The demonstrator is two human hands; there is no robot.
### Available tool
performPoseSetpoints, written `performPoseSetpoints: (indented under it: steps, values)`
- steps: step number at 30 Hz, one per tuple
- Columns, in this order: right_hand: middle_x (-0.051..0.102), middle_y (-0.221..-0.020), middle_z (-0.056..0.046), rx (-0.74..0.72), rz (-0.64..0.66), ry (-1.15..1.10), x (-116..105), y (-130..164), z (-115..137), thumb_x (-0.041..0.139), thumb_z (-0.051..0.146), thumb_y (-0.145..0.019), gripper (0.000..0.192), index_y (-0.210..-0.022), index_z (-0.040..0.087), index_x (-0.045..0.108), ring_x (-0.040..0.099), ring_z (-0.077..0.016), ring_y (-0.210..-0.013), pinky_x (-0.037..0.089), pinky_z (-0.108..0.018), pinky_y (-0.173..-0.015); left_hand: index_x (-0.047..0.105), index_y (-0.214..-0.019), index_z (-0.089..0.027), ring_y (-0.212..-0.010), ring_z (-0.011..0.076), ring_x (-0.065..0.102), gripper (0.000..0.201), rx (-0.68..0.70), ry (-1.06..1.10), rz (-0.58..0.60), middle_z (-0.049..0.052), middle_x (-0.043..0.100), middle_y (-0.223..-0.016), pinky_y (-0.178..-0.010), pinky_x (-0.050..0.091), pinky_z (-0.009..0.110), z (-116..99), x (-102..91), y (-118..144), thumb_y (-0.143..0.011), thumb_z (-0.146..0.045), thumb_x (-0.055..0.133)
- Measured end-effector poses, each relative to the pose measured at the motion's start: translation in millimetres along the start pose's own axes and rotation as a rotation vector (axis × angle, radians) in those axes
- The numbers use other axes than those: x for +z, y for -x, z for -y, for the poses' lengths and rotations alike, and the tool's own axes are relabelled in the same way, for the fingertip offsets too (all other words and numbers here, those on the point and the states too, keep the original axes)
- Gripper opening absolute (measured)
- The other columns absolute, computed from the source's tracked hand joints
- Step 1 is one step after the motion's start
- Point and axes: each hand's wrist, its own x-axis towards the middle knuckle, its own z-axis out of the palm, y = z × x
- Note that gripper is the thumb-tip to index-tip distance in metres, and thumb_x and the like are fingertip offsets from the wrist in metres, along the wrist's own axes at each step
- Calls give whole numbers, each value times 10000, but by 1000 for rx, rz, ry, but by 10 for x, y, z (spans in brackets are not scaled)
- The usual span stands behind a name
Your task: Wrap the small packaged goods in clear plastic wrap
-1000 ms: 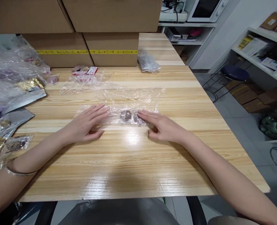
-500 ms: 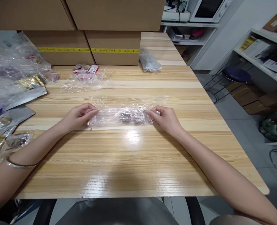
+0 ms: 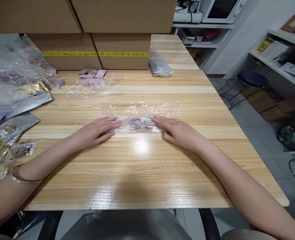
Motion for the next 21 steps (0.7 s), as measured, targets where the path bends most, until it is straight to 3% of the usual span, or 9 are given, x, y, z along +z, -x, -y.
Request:
performPoseSetpoints:
  steps: [2, 6, 10, 12, 15, 18, 20, 21]
  values:
    - [603, -1405, -67, 72, -74, 24, 25, -11, -22, 468, 274, -934, 476, -1406, 271, 530, 601, -267, -1249, 463, -479, -1054, 642, -1275, -223, -1287, 225, 567, 408, -104, 116, -21, 77, 633, -1367, -1118, 400, 402, 38, -20, -3, -1020, -405, 381]
    - [732, -1154, -79, 212, -206, -70, 54, -48, -3, 425, 355, -976, 349, -1252, 251, 612, 706, -245, -932, 529, -408, -842, 705, -1068, -190, -947, 203, 685, 407, -308, 328, -170, 55, 748, -1058, -845, 512, 282, 59, -89, 7, -984, -487, 440]
    - [704, -764, -22, 402, -306, -275, 101, -106, 54, 525, 470, -939, 335, -1158, 225, 588, 629, -190, -625, 479, -318, -615, 668, -1072, -179, -754, 170, 623, 372, -439, 345, -297, 21, 686, -825, -715, 487, 265, 56, -54, -28, -955, -481, 485]
    - [671, -719, -10, 464, -313, -320, 147, -137, 63, 569, 494, -910, 353, -1124, 214, 583, 614, -187, -590, 460, -306, -566, 645, -1118, -181, -740, 172, 603, 336, -471, 286, -296, 9, 637, -782, -727, 492, 283, 67, 2, -60, -944, -433, 507]
    - [694, -852, -74, 447, -383, -72, 208, -163, 68, 628, 459, -877, 370, -1119, 181, 598, 661, -237, -704, 497, -364, -637, 616, -1168, -161, -889, 199, 615, 310, -412, 94, -329, 81, 615, -1027, -835, 506, 345, 72, 71, -82, -923, -330, 531]
    - [698, -1075, -167, 281, -508, 304, 230, -156, 110, 593, 377, -916, 328, -1155, 153, 620, 668, -325, -979, 495, -488, -841, 588, -1224, -167, -1057, 253, 589, 316, -321, -222, -482, 159, 542, -1259, -905, 478, 430, -3, 65, -41, -924, -237, 519]
    - [680, -1204, -174, 122, -512, 390, 231, -142, 163, 522, 319, -965, 316, -1223, 160, 610, 626, -329, -1146, 462, -518, -959, 621, -1146, -193, -1004, 249, 597, 245, -153, -381, -521, 134, 611, -1156, -844, 479, 417, -120, 36, 5, -926, -213, 514]
    - [662, -1267, -165, 39, -472, 383, 235, -135, 191, 496, 306, -981, 339, -1276, 167, 589, 594, -317, -1221, 446, -515, -1012, 639, -1072, -201, -918, 225, 607, 192, -17, -405, -478, 101, 648, -1033, -781, 481, 379, -195, 26, 25, -929, -208, 510]
